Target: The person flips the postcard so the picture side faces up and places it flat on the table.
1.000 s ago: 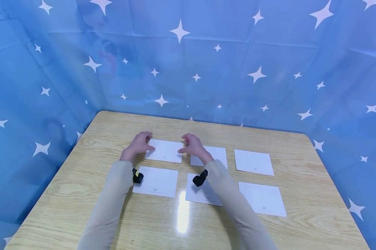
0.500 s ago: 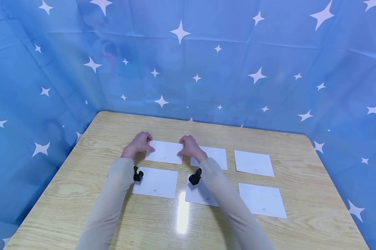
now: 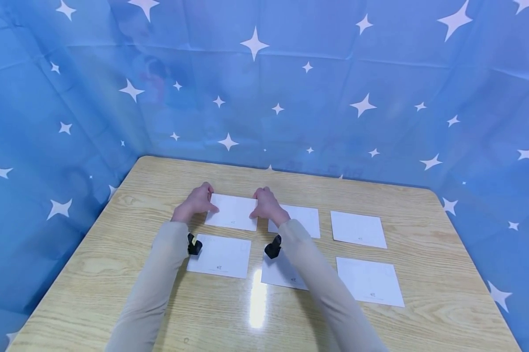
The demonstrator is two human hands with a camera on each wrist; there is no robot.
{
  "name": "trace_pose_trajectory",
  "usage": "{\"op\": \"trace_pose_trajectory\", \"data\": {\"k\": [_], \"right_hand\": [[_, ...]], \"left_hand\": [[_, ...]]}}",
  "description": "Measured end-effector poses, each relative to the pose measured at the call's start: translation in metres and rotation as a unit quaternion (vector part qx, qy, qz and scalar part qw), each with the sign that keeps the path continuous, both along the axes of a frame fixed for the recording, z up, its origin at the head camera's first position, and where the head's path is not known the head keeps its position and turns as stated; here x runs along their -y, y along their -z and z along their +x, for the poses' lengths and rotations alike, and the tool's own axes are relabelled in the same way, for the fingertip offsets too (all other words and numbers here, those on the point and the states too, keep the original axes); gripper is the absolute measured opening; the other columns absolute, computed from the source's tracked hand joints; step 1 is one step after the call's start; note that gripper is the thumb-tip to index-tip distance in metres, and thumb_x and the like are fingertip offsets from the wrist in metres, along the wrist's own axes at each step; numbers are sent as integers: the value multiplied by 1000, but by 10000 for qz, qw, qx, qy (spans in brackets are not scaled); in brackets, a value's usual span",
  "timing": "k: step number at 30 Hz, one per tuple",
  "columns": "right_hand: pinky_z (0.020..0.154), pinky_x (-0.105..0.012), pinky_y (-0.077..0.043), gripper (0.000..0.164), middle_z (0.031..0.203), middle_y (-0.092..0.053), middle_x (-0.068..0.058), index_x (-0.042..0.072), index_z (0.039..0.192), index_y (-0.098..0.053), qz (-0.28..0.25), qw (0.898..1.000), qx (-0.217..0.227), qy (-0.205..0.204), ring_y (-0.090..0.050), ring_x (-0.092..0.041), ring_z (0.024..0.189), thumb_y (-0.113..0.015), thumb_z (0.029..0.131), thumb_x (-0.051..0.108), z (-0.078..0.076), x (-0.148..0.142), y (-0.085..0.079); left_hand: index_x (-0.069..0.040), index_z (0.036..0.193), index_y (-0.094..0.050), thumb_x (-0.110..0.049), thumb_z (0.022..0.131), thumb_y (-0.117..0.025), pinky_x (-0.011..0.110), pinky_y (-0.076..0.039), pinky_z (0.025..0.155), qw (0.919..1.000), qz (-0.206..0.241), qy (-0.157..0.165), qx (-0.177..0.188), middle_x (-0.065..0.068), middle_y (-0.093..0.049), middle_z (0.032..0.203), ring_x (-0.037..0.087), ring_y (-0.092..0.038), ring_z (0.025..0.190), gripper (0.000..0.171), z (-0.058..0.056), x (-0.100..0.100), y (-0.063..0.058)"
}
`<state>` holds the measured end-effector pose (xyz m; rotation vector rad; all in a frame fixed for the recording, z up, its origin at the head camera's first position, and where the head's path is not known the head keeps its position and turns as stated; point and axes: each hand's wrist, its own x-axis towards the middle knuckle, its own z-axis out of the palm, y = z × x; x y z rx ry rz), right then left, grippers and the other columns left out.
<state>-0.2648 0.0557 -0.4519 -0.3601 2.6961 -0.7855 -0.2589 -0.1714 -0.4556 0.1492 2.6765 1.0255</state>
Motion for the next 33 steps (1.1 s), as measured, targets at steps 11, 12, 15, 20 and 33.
{"op": "trace_pose_trajectory", "data": {"k": [11, 12, 15, 20, 33], "right_hand": [[54, -27, -36, 22, 70, -47, -6, 3, 87, -55, -1058, 9932, 288, 384, -42, -18, 62, -73, 80, 12, 4, -14, 3], [53, -26, -35, 21, 68, -44, -4, 4, 84, -53, -1231, 9911, 311, 402, -40, -17, 60, -72, 80, 10, 4, -15, 3], [53, -25, -32, 23, 67, -40, -2, 6, 76, -46, -1691, 9840, 338, 447, -37, -15, 60, -68, 81, 5, 6, -18, 2], [54, -25, -31, 27, 64, -39, -2, 8, 70, -41, -2337, 9704, 267, 548, -34, -15, 58, -64, 81, -1, 11, -23, -1], [58, -26, -33, 23, 68, -42, -3, 5, 73, -43, -3008, 9526, 132, 430, -37, -16, 64, -61, 83, -4, 14, -27, -11]], "left_hand": [[3, 95, -51, -3, 83, -66, 26, -42, 64, 9913, 1227, -461, -103, 9, -50, 86, 19, -46, 77, 20, 9, 16, 6], [3, 95, -52, -3, 84, -65, 26, -42, 65, 9898, 1340, -470, -109, 9, -51, 87, 19, -46, 79, 18, 10, 17, 6], [5, 95, -53, -1, 85, -64, 27, -43, 69, 9846, 1658, -528, -156, 9, -52, 88, 19, -47, 81, 16, 11, 19, 5], [2, 89, -55, 1, 82, -65, 26, -44, 68, 9723, 2237, -487, -469, 9, -53, 83, 18, -49, 78, 12, 16, 20, -2], [6, 92, -53, 1, 87, -61, 32, -46, 70, 9719, 2251, -540, -425, 8, -54, 83, 16, -49, 76, 11, 16, 20, -10]]}}
